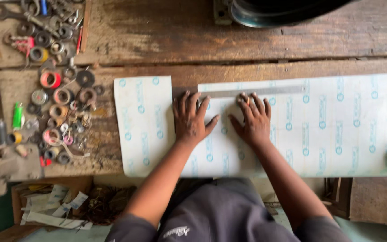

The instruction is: The person lays a long white adhesive-backed sheet on the workbench, aligns a steel ruler across it, and draws straight pencil marks at intervals, repositioning the ruler repeatedly. They occasionally reach into an electric motor housing on the bench before returning to measuring and marking the sheet.

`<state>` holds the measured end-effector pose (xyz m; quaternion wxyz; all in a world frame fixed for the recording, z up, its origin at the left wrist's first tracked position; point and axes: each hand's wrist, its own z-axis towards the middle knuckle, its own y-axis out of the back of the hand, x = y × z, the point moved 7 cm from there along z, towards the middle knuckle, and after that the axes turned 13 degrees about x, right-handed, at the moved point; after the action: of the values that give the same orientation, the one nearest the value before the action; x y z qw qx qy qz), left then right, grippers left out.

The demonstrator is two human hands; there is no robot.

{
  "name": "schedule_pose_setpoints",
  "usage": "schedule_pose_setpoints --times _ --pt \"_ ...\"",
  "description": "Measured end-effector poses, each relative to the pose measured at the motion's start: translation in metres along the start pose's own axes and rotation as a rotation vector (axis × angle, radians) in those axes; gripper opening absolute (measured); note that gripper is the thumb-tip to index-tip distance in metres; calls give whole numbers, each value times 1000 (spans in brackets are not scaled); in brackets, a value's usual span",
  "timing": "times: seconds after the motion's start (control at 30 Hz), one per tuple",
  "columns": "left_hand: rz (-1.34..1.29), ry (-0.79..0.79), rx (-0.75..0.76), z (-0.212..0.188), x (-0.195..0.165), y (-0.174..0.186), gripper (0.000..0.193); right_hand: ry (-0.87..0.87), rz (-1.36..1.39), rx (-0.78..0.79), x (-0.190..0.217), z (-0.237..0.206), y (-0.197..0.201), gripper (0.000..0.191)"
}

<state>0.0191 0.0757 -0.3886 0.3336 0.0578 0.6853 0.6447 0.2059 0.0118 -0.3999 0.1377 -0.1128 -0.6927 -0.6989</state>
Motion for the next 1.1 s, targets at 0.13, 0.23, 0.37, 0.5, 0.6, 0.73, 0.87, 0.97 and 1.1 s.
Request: schedule_pose_setpoints --times 0.13,0.23,0.37,0.5,0.6,0.73,0.87,0.97,1.1 --pt "-19 -5 25 -12 0 -3 68 -4 -27 2 1 -3 -3 54" --pt "14 5 58 -21 -3 -6 81 -9 -36 6 2 -3 -4 53" --pt "34 20 71 -23 -4 -10 88 -5 -45 19 2 -3 -5 52" --pt "51 31 109 -21 -3 -15 90 -9 -58 36 1 -3 -9 51" --pt "51 48 111 -19 -3 -16 90 -15 -61 48 -1 -3 -11 52" --pt "53 78 111 -14 -2 -15 89 -24 -52 83 -1 -1 -13 55" --pt "62 86 103 -11 -2 -13 86 -32 -40 109 -2 1 -13 56" --pt "66 84 97 -11 -2 -13 87 -28 -48 121 -1 1 -13 56" --pt "74 90 122 -10 -1 -15 87 -24 -40 147 -1 2 -15 57"
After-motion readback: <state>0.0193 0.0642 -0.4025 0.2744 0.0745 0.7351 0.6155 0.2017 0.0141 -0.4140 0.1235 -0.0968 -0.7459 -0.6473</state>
